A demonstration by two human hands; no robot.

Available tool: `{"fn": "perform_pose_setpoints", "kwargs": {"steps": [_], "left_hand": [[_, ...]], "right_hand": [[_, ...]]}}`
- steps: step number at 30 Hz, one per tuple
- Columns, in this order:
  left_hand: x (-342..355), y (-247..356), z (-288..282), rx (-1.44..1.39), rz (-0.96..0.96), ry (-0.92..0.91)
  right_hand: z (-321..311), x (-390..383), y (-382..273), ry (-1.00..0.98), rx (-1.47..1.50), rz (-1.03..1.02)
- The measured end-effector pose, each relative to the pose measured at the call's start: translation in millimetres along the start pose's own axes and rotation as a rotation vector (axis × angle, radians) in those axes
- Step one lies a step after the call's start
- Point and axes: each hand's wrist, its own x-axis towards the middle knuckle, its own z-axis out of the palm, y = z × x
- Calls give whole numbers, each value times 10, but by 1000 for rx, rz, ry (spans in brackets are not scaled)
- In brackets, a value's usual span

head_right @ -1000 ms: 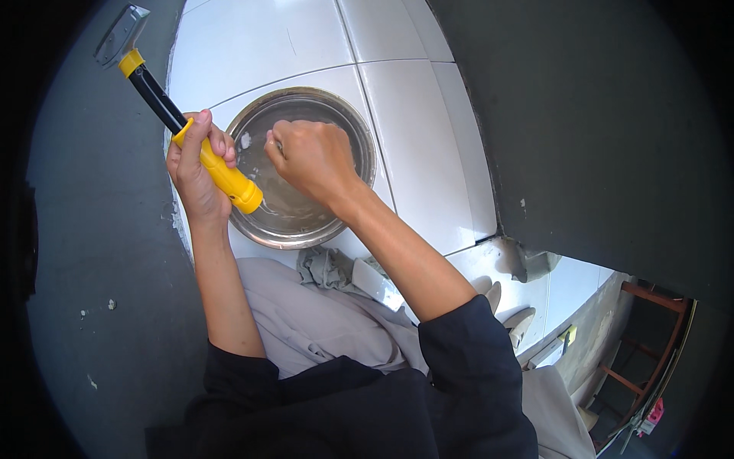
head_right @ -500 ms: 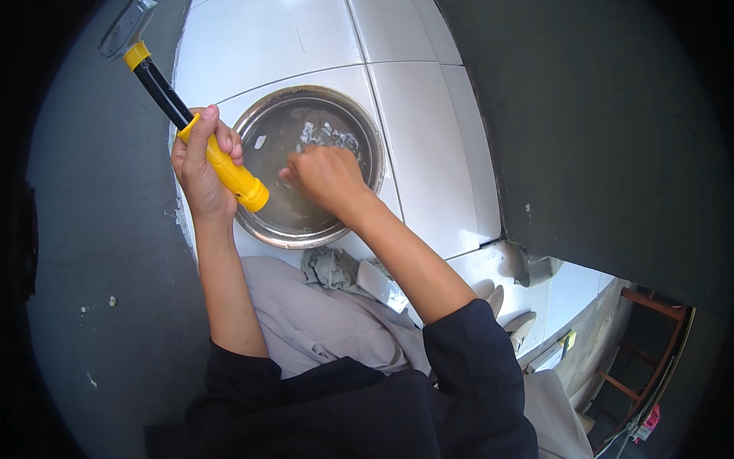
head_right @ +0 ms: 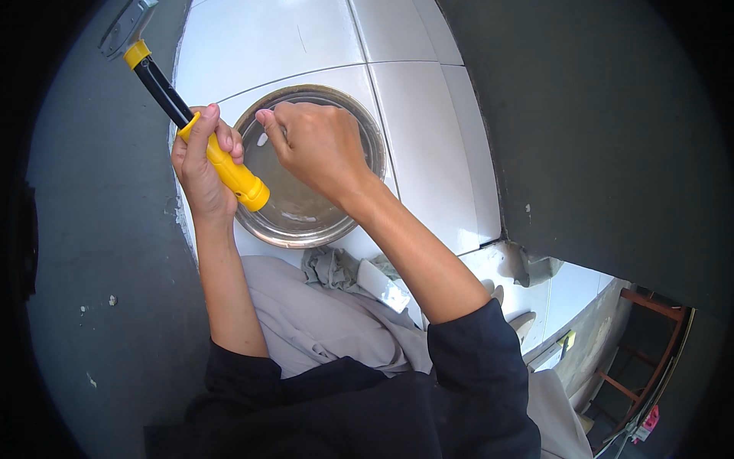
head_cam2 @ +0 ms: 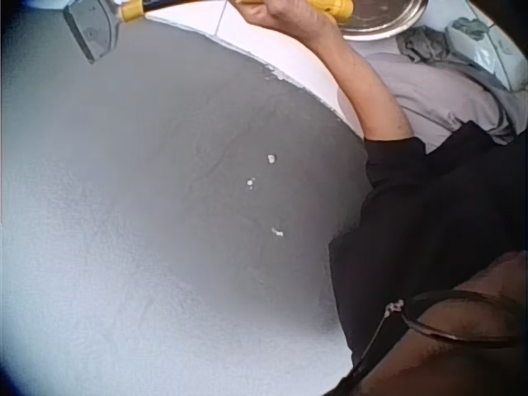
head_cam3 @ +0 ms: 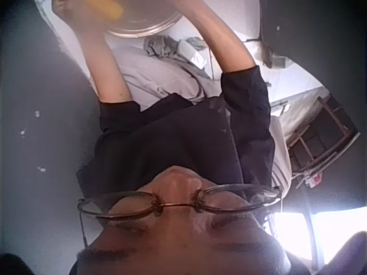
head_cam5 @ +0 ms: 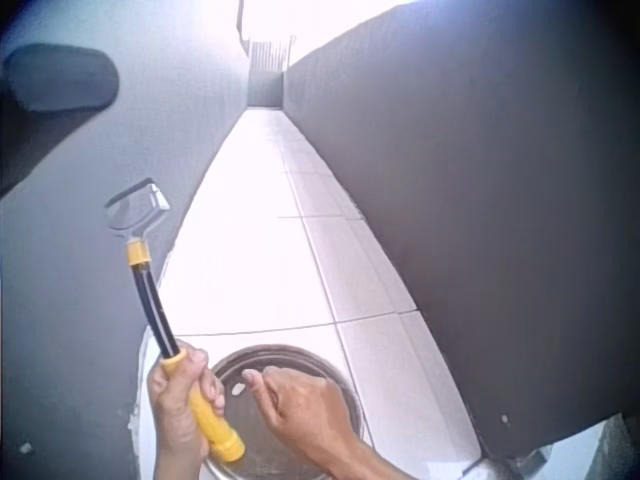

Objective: The person cleans a tiled wall and floor area. They dip a cloth into a bucket of water and scrub the tiles, then repeat the process using a white sponge while holding a scraper in the other hand.

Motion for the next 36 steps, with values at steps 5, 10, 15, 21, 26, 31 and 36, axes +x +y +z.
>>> {"fn": "perform_pose_setpoints", "kwargs": {"steps": [5, 10, 15, 21, 26, 31, 36], "left_hand": [[-11, 1, -15, 15, 8, 19], [-1, 1, 29, 4, -4, 13], [-11, 1, -1, 11, 0, 29], [-6, 10, 8, 5, 1, 16], [-5, 1, -12, 2, 5, 28], [-13, 6, 6, 10, 3, 15], [4, 13, 10, -19, -6, 13]], "right_hand": [[88, -117, 111, -199, -26, 159], [221, -461, 509, -425, 7, 53], [213, -589, 449, -360, 103, 71], [139, -517, 386, -452, -13, 169], [-20, -314, 258, -408, 191, 472], [111, -304, 326, -330, 357, 401], [350, -437, 252, -196, 13, 182]]}}
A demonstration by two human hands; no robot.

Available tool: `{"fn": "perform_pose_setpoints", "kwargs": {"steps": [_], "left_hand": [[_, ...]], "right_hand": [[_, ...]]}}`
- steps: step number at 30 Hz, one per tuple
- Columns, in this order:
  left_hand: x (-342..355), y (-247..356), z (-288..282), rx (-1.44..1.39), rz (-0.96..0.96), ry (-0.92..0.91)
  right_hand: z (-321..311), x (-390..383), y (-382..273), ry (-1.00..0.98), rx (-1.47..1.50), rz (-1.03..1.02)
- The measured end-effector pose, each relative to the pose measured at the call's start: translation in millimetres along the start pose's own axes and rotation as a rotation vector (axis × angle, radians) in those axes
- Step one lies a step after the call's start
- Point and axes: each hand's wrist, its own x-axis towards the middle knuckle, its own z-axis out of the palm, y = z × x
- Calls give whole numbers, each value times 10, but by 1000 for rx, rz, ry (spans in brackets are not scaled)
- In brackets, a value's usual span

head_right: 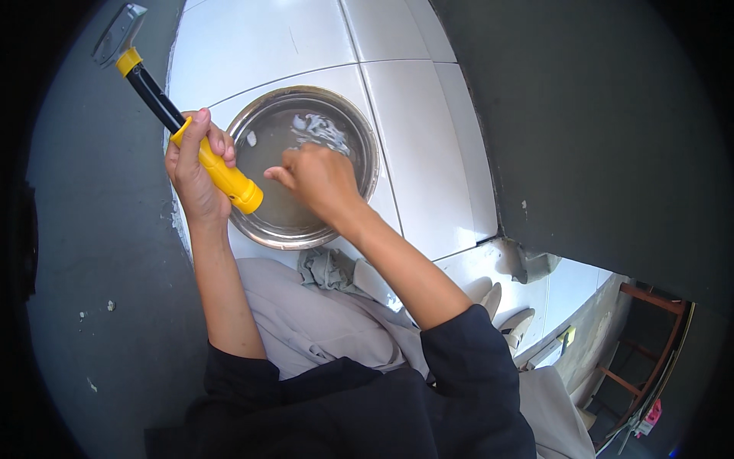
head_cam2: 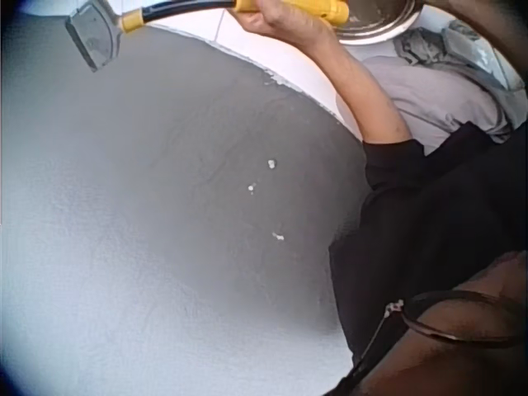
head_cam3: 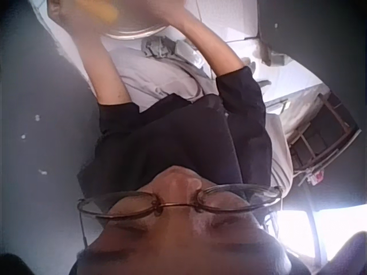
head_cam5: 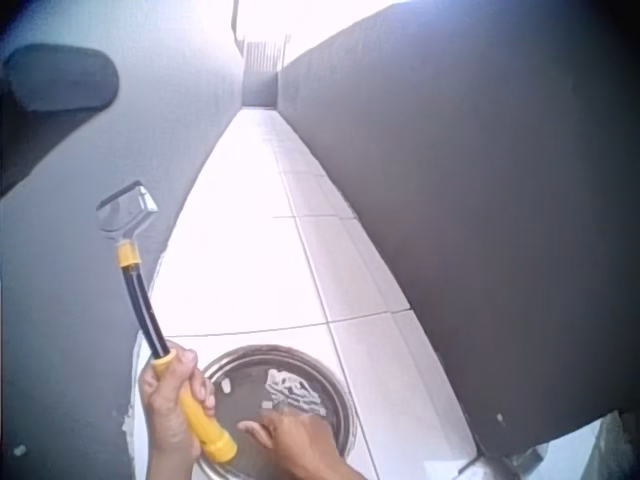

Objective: The person cleans a tiled wall and floor area. They dip a cloth into a bucket of water and scrub the tiles, then repeat the process using a white sponge while holding a scraper in the other hand.

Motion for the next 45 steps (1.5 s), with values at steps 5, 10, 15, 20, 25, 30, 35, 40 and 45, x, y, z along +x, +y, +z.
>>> {"fn": "perform_pose_setpoints", "kwargs": {"steps": [5, 10, 15, 20, 25, 30, 35, 40, 45], "left_hand": [[0, -4, -2, 37, 9, 4], [18, -23, -22, 13, 3, -13], [-11, -3, 15, 47, 5, -2], [-6, -17, 7, 60, 17, -16], [4, -20, 8, 55, 15, -29], [-10, -30, 38, 57, 8, -21], [-8, -9, 1, 105, 15, 24], [-2, -18, 7, 92, 4, 16], [10, -34, 0, 86, -7, -31]], "right_hand": [[167, -25, -23, 135, -145, -125], [197, -47, -66, 240, -119, -197], [211, -69, -31, 236, -140, -214], [225, -104, -37, 210, -65, -186], [139, -127, -71, 189, 63, -123], [-206, -154, -168, 68, 492, 179], [-815, -58, 46, 210, 915, 447], [-1067, 268, 915, 330, 810, 559], [-1043, 732, 1575, 373, 410, 529]]}}
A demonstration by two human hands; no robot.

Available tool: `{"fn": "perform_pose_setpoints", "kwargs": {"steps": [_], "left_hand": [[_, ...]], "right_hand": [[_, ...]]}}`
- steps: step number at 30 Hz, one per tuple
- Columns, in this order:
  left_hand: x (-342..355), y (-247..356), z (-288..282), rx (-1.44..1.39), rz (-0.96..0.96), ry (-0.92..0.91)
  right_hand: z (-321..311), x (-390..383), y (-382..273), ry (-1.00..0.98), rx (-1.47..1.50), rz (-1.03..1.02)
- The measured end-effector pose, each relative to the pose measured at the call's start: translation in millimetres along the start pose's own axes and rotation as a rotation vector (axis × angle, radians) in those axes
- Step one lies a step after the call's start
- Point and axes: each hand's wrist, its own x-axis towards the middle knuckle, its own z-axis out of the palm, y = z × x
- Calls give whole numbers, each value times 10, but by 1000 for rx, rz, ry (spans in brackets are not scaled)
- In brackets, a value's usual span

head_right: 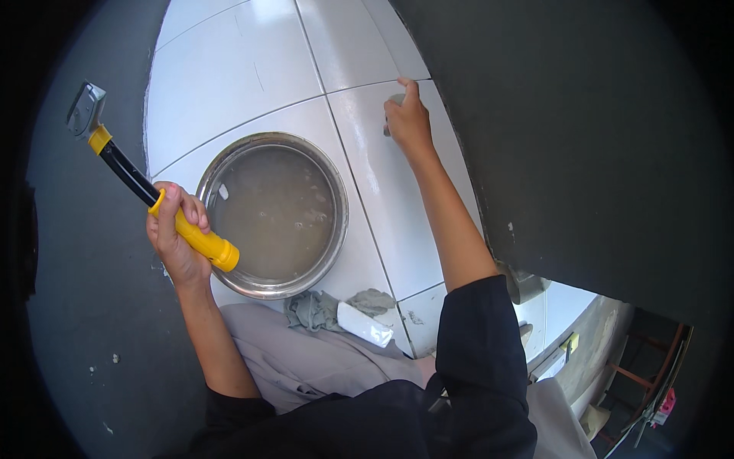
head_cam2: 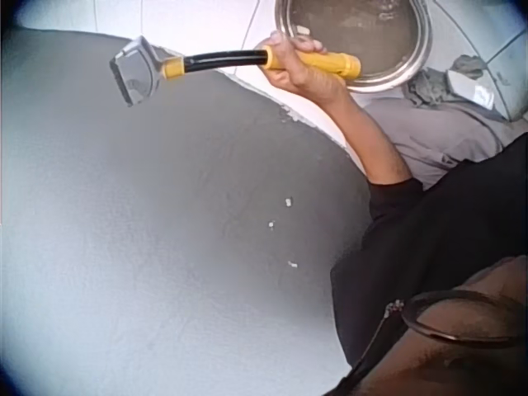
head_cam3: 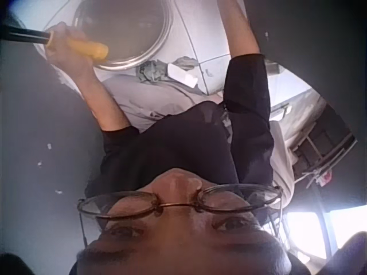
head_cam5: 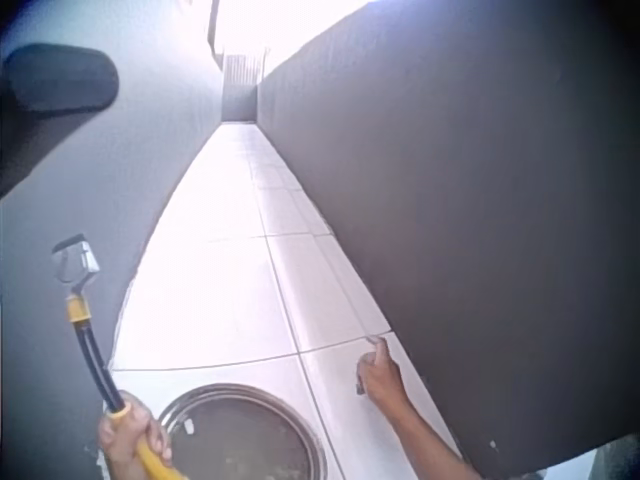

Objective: The person cleans a tiled wall and floor area. They dip a cloth into a bucket of water and scrub the tiles, then repeat the process using a white sponge while holding a scraper in the other hand.

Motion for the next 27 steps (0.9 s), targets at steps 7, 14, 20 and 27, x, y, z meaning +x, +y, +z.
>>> {"fn": "perform_pose_setpoints", "kwargs": {"steps": [7, 14, 20, 27], "left_hand": [[21, -24, -23, -4, -13, -4], [11, -50, -51, 20, 7, -53], [22, -87, 39, 20, 1, -72], [-7, -67, 23, 28, -27, -22]], "right_hand": [[157, 522, 447, 213, -664, -477], [760, 573, 334, 300, -751, -346], [1067, 749, 168, 106, -617, -623], [672, -36, 374, -181, -532, -865]]}}
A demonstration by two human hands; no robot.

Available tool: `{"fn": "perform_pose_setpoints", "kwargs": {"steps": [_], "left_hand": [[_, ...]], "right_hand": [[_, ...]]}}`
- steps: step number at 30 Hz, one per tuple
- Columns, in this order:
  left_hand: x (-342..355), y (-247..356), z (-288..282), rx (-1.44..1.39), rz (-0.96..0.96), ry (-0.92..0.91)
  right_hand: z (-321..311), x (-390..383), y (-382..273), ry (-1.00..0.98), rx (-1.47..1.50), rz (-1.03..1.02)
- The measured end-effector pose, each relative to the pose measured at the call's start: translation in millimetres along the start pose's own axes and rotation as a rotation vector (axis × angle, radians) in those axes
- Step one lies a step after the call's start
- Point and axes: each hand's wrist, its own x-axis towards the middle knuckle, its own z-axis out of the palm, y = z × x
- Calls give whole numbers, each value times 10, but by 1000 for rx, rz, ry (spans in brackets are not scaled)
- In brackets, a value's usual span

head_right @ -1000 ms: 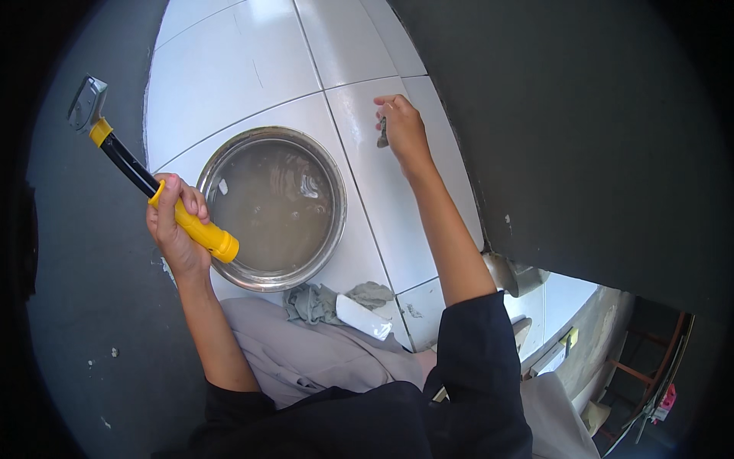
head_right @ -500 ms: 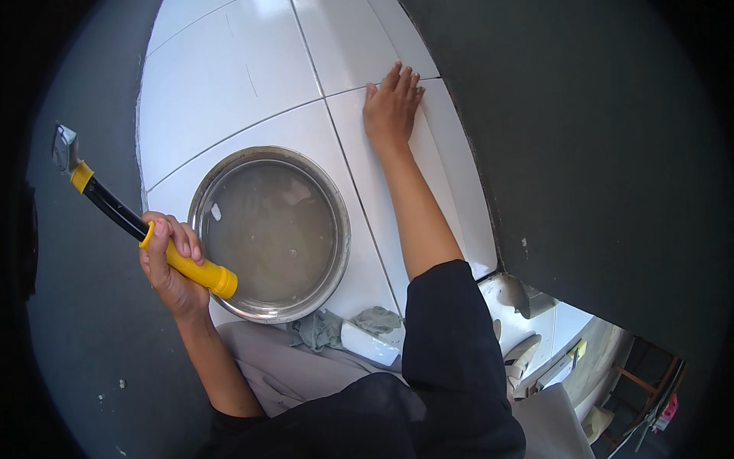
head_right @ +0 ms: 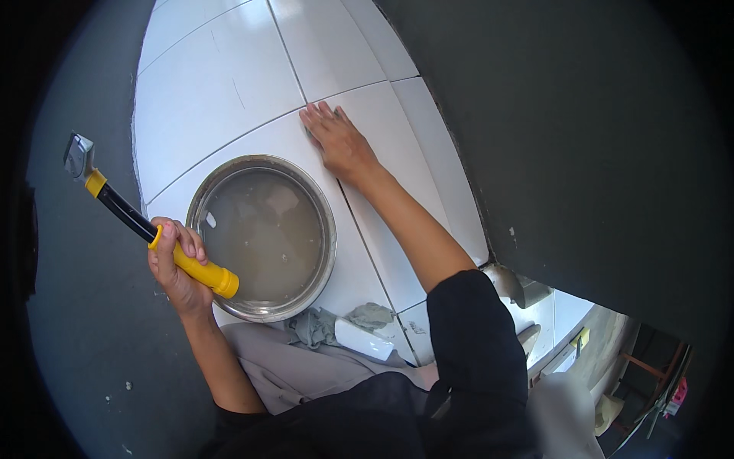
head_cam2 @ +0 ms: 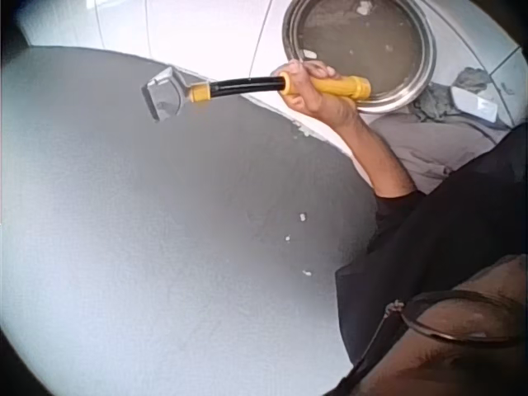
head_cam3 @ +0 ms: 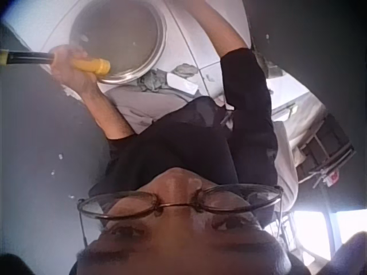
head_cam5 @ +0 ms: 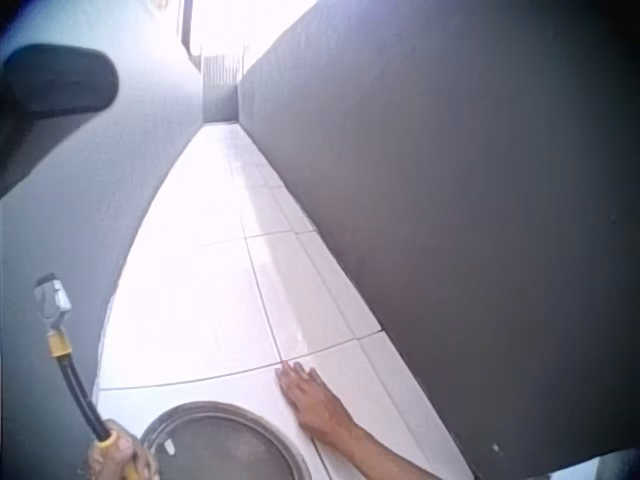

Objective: The person cleans a tiled wall and floor area. They dip a cloth into a bucket of water and scrub the tiles, then repeat the process using a white sponge while holding a scraper in the other hand.

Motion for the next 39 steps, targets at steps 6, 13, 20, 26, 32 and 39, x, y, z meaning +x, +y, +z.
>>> {"fn": "perform_pose_setpoints", "kwargs": {"steps": [6, 13, 20, 26, 32, 39], "left_hand": [[-17, 37, -4, -19, -14, 24], [-44, 18, 71, -5, -4, 26], [-94, 59, 94, 14, 7, 32], [-130, 74, 133, 11, 13, 29], [-98, 41, 110, 29, 31, 26], [-97, 32, 135, 62, 31, -2]], "right_hand": [[-502, -931, -397, -190, 52, -11], [-954, -2102, -902, -410, 31, 54], [-1390, -2816, -1181, -538, 53, 71], [-1733, -2546, -909, -120, 336, 622], [-1493, -1361, -142, 108, 335, 487], [-1237, -1553, -54, -17, 47, 286]]}}
